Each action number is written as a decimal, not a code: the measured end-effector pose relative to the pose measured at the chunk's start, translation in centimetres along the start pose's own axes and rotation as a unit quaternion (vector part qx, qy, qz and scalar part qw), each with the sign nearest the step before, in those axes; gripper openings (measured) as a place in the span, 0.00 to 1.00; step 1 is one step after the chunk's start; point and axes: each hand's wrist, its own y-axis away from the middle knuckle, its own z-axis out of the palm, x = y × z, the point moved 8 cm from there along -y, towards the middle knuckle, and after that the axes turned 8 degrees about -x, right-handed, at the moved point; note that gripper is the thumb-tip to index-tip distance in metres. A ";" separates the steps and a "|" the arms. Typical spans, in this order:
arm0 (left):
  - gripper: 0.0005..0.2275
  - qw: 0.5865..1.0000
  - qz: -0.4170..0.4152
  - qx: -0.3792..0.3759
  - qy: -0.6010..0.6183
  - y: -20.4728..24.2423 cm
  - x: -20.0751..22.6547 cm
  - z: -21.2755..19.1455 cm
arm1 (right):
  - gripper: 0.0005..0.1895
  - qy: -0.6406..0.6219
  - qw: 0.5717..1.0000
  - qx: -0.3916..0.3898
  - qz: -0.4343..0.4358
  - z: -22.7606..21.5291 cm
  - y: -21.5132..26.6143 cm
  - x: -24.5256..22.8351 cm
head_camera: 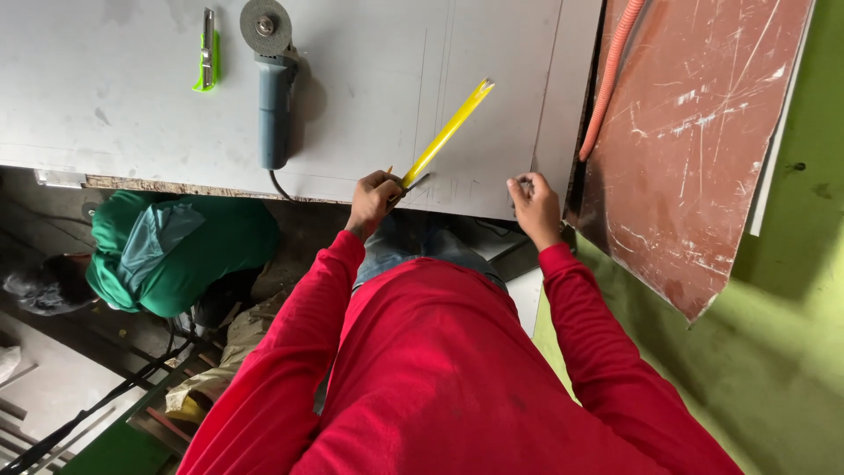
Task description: The person measures a large sheet of metal on a workbench using a tape measure and a pencil. They mark the metal at specific intervals while another person works in the background. The person repeatedly extends the tape measure and marks the surface.
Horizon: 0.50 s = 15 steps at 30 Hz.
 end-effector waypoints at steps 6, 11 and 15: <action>0.14 1.000 -0.008 0.010 -0.021 0.1 -1.7 0.0 | 0.14 0.044 0.998 -0.026 -0.045 4.8 -0.6 -1.3; 0.19 0.998 -0.016 -0.016 -0.062 1.7 0.0 1.1 | 0.19 0.249 0.928 -0.049 -0.272 9.0 0.6 -3.7; 0.17 0.991 0.039 -0.012 -0.130 1.6 -0.3 1.6 | 0.30 0.310 0.919 -0.146 -0.195 10.1 2.2 -5.4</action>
